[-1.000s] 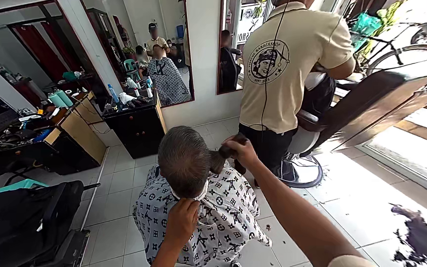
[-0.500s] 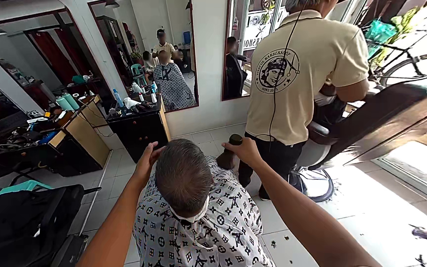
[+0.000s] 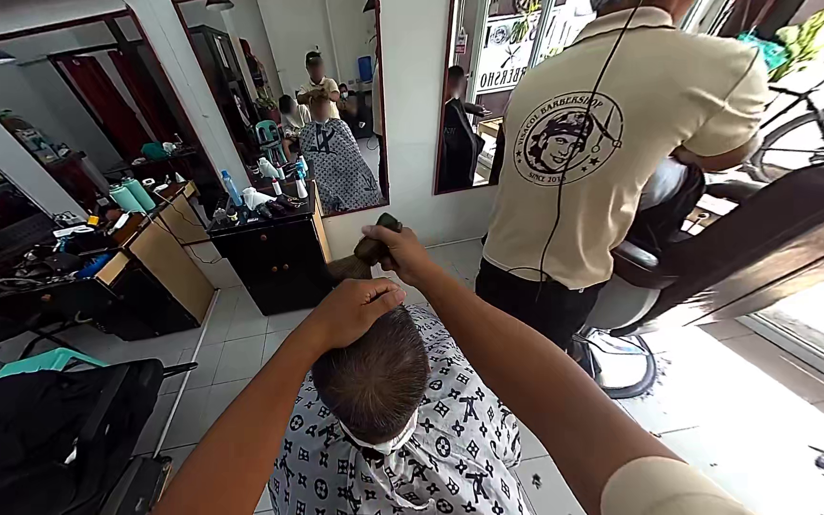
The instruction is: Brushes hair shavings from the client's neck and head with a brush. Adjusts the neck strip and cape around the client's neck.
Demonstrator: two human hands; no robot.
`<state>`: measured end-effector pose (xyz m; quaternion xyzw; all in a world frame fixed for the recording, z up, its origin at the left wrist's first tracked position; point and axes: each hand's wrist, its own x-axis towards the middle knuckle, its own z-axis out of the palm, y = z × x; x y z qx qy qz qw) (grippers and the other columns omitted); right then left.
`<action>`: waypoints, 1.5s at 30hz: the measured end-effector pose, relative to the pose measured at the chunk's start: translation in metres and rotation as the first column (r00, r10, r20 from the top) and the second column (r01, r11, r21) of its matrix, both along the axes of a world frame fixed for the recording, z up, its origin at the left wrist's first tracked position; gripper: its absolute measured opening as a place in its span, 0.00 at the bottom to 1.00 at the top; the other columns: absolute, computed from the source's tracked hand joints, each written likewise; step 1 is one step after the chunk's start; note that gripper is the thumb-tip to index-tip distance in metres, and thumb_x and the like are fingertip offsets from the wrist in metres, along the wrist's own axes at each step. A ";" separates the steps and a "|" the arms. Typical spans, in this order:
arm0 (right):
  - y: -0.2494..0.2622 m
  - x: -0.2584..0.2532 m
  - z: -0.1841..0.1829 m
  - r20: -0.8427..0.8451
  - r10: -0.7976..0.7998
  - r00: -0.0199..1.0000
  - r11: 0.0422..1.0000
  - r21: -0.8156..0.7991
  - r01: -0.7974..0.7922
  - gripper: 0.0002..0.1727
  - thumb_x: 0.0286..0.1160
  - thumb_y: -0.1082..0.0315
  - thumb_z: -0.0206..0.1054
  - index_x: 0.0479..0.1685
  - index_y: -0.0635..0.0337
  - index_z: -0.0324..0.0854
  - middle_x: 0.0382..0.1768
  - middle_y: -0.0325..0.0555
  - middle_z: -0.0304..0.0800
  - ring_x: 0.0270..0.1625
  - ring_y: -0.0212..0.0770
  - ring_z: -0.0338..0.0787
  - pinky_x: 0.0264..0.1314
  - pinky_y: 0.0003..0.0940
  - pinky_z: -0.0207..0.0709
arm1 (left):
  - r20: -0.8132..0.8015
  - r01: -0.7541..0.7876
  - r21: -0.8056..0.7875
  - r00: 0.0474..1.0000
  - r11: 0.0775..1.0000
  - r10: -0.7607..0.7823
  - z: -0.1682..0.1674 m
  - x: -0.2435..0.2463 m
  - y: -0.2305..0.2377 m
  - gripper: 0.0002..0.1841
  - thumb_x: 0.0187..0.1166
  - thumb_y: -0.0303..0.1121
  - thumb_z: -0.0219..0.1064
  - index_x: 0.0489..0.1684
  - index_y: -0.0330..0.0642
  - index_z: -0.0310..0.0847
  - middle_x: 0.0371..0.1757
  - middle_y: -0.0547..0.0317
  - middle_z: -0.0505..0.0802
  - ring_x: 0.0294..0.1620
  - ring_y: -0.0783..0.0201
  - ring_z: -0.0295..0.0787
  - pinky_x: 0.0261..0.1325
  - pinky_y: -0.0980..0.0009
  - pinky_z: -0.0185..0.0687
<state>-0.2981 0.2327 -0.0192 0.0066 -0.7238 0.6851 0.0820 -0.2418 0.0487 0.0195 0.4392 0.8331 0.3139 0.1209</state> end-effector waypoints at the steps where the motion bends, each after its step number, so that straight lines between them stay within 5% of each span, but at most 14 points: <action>1: 0.004 0.005 -0.002 0.000 -0.004 1.000 1.000 -0.013 0.004 0.19 0.77 0.47 0.72 0.36 0.55 0.81 0.17 0.36 0.77 0.12 0.27 0.68 0.13 0.22 0.63 | -0.004 0.001 -0.009 1.000 1.000 -0.001 -0.001 -0.001 0.000 0.23 0.93 0.50 0.48 0.61 0.49 0.88 0.54 0.64 0.93 0.56 0.75 0.86 0.64 0.67 0.78; 4: 0.023 0.014 -0.006 0.066 -0.100 0.993 0.934 0.350 0.070 0.24 0.68 0.49 0.80 0.34 0.65 0.87 0.26 0.51 0.85 0.27 0.46 0.82 0.33 0.50 0.76 | -0.024 0.005 -0.023 1.000 1.000 -0.006 -0.002 -0.001 0.001 0.23 0.93 0.50 0.49 0.60 0.49 0.89 0.54 0.64 0.94 0.57 0.75 0.87 0.65 0.66 0.78; 8: 0.053 0.034 -0.027 -0.009 -0.112 0.994 0.992 0.056 0.112 0.17 0.79 0.52 0.72 0.40 0.57 0.82 0.22 0.37 0.84 0.15 0.28 0.71 0.17 0.24 0.67 | -0.035 0.008 -0.055 0.999 0.998 -0.010 0.000 -0.002 0.002 0.23 0.93 0.50 0.49 0.61 0.50 0.89 0.56 0.64 0.94 0.58 0.76 0.87 0.66 0.67 0.78; 12: 0.095 0.081 -0.063 0.030 -0.272 0.962 0.778 0.594 0.202 0.27 0.63 0.47 0.82 0.38 0.66 0.88 0.35 0.58 0.90 0.44 0.57 0.90 0.53 0.66 0.79 | -0.143 0.032 0.080 0.990 0.996 -0.020 0.010 0.004 -0.011 0.21 0.92 0.47 0.52 0.61 0.47 0.90 0.57 0.63 0.94 0.60 0.73 0.88 0.68 0.65 0.80; 15: 0.122 0.135 -0.105 -0.013 -0.429 0.903 0.833 0.382 0.401 0.22 0.63 0.47 0.80 0.36 0.58 0.88 0.28 0.41 0.88 0.31 0.35 0.85 0.39 0.43 0.80 | -0.353 0.056 0.170 0.936 0.984 0.008 0.021 0.004 -0.024 0.26 0.91 0.52 0.48 0.69 0.48 0.86 0.69 0.64 0.90 0.74 0.70 0.82 0.79 0.62 0.75; 18: 0.105 0.198 -0.122 -0.097 -0.481 0.871 0.866 0.102 0.489 0.14 0.63 0.56 0.79 0.39 0.56 0.91 0.32 0.34 0.92 0.28 0.27 0.86 0.33 0.30 0.80 | -0.388 0.078 -0.206 0.909 0.975 -0.155 0.020 0.014 -0.021 0.32 0.92 0.58 0.41 0.76 0.48 0.82 0.79 0.58 0.85 0.87 0.60 0.69 0.93 0.50 0.49; 21: 0.073 0.231 -0.138 -0.405 -0.155 0.901 0.937 -0.349 0.004 0.18 0.67 0.47 0.78 0.51 0.45 0.93 0.48 0.32 0.96 0.39 0.24 0.92 0.38 0.20 0.86 | -0.323 0.130 -0.335 0.915 0.933 -0.243 0.014 0.023 -0.014 0.35 0.92 0.60 0.38 0.79 0.47 0.79 0.84 0.56 0.79 0.91 0.58 0.63 0.94 0.45 0.39; 23: 0.065 0.225 -0.143 -0.491 -0.061 0.869 0.986 -0.166 -0.024 0.23 0.66 0.43 0.78 0.56 0.45 0.93 0.52 0.31 0.96 0.52 0.26 0.92 0.57 0.23 0.85 | -0.387 0.123 -0.204 0.901 0.971 -0.196 0.007 0.026 -0.019 0.36 0.90 0.62 0.39 0.79 0.49 0.79 0.83 0.59 0.80 0.90 0.61 0.65 0.94 0.48 0.43; 26: 0.053 0.211 -0.142 -0.440 -0.382 0.813 0.914 -0.048 0.404 0.24 0.64 0.56 0.81 0.54 0.64 0.89 0.47 0.41 0.93 0.43 0.29 0.91 0.49 0.27 0.86 | -0.512 0.108 -0.019 0.853 0.994 -0.103 -0.005 0.037 -0.035 0.37 0.89 0.64 0.39 0.78 0.49 0.81 0.82 0.63 0.82 0.90 0.62 0.65 0.93 0.50 0.49; 29: 0.048 0.230 -0.136 -0.506 -0.129 0.853 0.986 -0.157 0.057 0.22 0.68 0.44 0.78 0.56 0.46 0.92 0.50 0.30 0.96 0.45 0.24 0.92 0.47 0.22 0.87 | -0.581 0.080 0.177 0.813 0.981 0.039 -0.020 0.052 -0.060 0.35 0.89 0.63 0.42 0.76 0.48 0.82 0.80 0.61 0.84 0.88 0.61 0.68 0.92 0.50 0.54; 34: 0.051 0.224 -0.145 -0.499 -0.437 0.748 0.850 0.043 0.525 0.24 0.65 0.60 0.81 0.54 0.70 0.87 0.47 0.49 0.92 0.44 0.29 0.90 0.50 0.28 0.87 | -0.362 -0.177 0.425 0.865 0.888 0.346 -0.068 0.072 -0.094 0.36 0.87 0.61 0.51 0.84 0.44 0.72 0.87 0.53 0.74 0.91 0.57 0.63 0.89 0.50 0.61; 39: 0.009 0.260 -0.163 -0.715 0.028 0.698 0.914 0.301 0.271 0.24 0.69 0.47 0.79 0.56 0.55 0.91 0.39 0.47 0.93 0.44 0.34 0.91 0.50 0.30 0.85 | 0.142 -0.403 0.657 0.896 0.637 0.420 -0.139 0.101 -0.102 0.42 0.83 0.58 0.61 0.92 0.42 0.51 0.91 0.59 0.65 0.87 0.68 0.66 0.86 0.66 0.67; 43: 0.021 0.242 -0.187 -0.511 -0.374 0.774 0.811 0.226 0.540 0.26 0.60 0.59 0.85 0.57 0.65 0.89 0.46 0.56 0.92 0.48 0.47 0.91 0.56 0.47 0.85 | 0.272 -0.459 0.700 0.879 0.546 0.391 -0.173 0.130 -0.088 0.43 0.86 0.51 0.59 0.94 0.40 0.38 0.92 0.56 0.61 0.86 0.67 0.67 0.85 0.66 0.68; 45: 0.010 0.253 -0.185 -0.603 -0.210 0.769 0.868 0.248 0.431 0.28 0.60 0.55 0.84 0.57 0.65 0.89 0.42 0.55 0.92 0.45 0.42 0.91 0.52 0.40 0.88 | 0.321 -0.498 0.682 0.861 0.535 0.394 -0.183 0.140 -0.079 0.47 0.85 0.50 0.61 0.95 0.38 0.33 0.94 0.50 0.58 0.88 0.64 0.65 0.86 0.65 0.68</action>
